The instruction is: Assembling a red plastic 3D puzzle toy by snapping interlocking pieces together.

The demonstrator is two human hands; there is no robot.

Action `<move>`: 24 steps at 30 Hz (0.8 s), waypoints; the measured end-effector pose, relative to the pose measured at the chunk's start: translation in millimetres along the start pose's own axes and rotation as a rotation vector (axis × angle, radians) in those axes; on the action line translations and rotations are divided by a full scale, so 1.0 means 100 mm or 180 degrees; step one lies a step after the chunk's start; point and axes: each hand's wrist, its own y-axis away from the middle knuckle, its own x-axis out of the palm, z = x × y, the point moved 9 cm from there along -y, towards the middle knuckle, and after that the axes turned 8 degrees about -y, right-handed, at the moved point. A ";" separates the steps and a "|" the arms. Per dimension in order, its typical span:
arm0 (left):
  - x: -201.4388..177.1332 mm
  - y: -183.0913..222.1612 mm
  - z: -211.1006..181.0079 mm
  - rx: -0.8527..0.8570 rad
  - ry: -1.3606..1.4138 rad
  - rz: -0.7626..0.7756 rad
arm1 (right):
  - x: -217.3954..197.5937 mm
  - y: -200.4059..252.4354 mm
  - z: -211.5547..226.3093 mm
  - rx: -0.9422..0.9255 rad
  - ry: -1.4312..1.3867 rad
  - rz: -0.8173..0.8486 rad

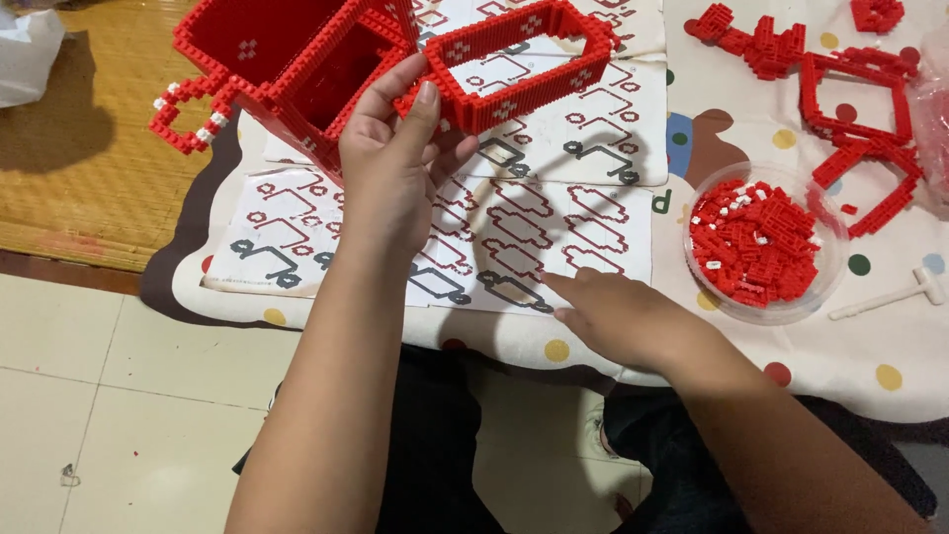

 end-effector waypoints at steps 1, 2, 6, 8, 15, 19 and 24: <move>0.01 0.00 0.00 0.0000 0.0002 0.0003 | -0.02 0.01 0.05 0.0003 0.0000 -0.0003; 0.00 0.00 0.01 -0.0022 0.0014 -0.0026 | -0.02 0.02 0.06 0.0132 0.0056 0.0035; 0.00 -0.01 0.00 0.0052 0.0046 0.0054 | 0.00 -0.01 0.03 0.0303 0.0120 0.0100; 0.00 0.00 -0.02 0.0053 0.0015 0.0042 | -0.01 -0.02 0.00 0.0277 0.0135 0.0067; 0.00 0.01 -0.03 0.0067 -0.0002 0.0040 | -0.09 0.02 -0.11 0.0581 0.0165 0.0030; -0.02 -0.01 0.00 0.0050 -0.0031 0.0029 | -0.13 -0.03 -0.23 0.0632 0.0260 -0.0048; 0.04 0.10 -0.09 -0.0609 -0.0541 -0.0068 | -0.67 0.38 -0.01 0.0907 -0.1520 -0.0731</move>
